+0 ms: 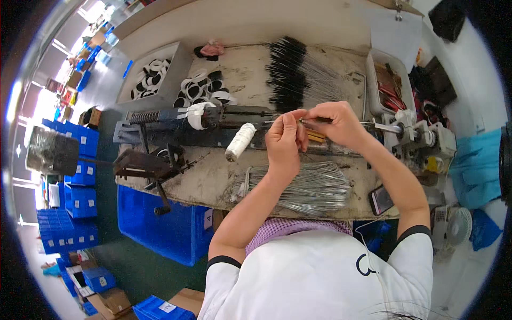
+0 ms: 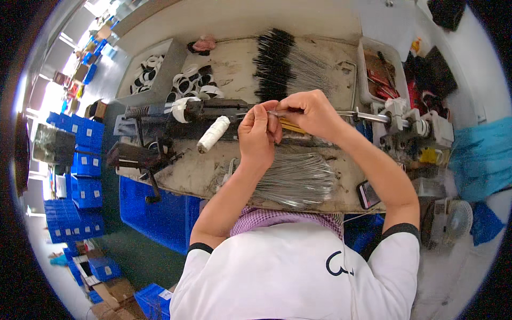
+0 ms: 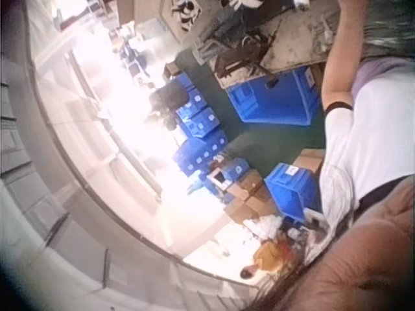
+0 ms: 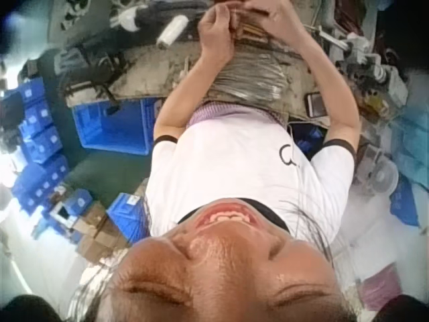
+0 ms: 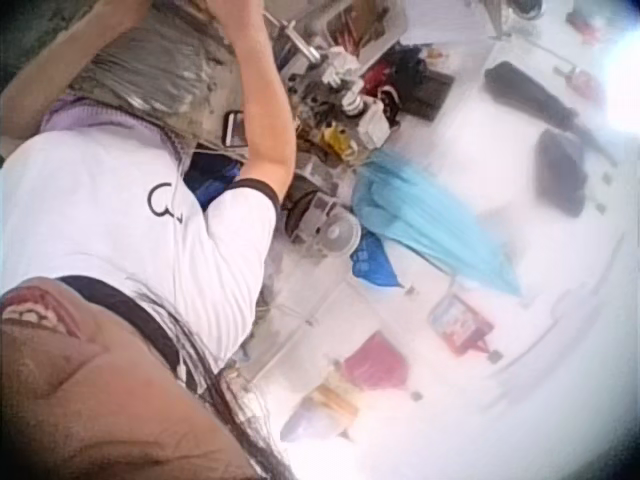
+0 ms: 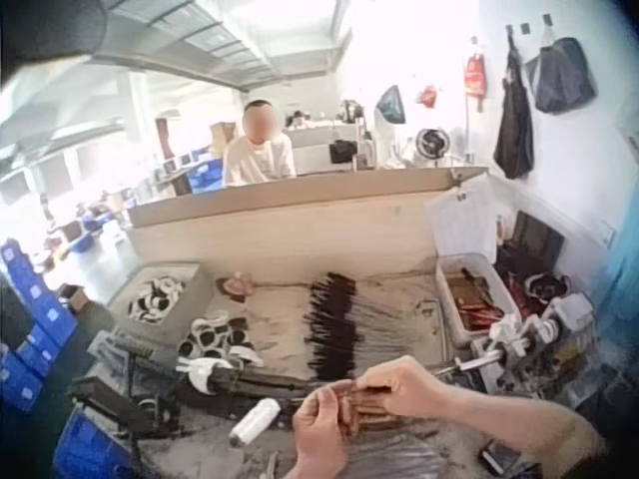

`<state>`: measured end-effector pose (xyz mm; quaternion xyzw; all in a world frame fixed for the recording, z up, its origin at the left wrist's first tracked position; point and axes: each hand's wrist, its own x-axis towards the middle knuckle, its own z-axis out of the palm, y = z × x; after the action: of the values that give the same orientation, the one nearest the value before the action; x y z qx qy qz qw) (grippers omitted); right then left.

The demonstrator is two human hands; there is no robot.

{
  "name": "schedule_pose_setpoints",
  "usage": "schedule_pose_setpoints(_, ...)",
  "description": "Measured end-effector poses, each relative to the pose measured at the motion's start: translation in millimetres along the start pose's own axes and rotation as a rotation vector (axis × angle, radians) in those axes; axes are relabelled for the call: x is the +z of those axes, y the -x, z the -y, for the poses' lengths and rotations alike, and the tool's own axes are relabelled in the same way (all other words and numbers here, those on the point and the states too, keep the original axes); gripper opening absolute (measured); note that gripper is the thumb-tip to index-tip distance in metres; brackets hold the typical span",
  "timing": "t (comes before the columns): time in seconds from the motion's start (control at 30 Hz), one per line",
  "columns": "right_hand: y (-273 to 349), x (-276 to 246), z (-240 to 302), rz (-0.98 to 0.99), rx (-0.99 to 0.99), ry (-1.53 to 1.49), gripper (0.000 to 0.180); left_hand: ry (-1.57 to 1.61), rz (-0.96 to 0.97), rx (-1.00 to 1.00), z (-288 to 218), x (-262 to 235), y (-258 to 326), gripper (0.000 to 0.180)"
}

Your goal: The person assembles metallic rods and small plastic components at a workstation, using a handheld assembly tool and a spindle machine.

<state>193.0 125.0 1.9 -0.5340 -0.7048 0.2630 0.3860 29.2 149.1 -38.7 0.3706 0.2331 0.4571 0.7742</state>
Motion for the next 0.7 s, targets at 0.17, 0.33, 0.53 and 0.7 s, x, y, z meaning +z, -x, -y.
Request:
schedule_pose_setpoints(0.17,-21.8,39.5,2.8,-0.135,-0.142,0.114,0.012,-0.134,-0.118,-0.362,-15.1,-0.1,41.5,0.043)
schedule_pose_setpoints(0.33,-34.0,44.2,-4.5,-0.089,-0.109,0.108,0.013,0.358,-0.127,-0.606,-29.8,-66.3,48.1,0.057)
schedule_pose_setpoints(0.53,-31.8,40.7,-2.0,-0.035,0.074,0.010,0.015,0.613,-0.016,-0.434,-40.8,-32.2,34.2,0.040)
schedule_pose_setpoints(0.7,-41.1,41.2,6.9,0.077,0.147,-0.009,0.010,-1.016,-0.320,0.189,43.2,-67.9,31.6,0.037)
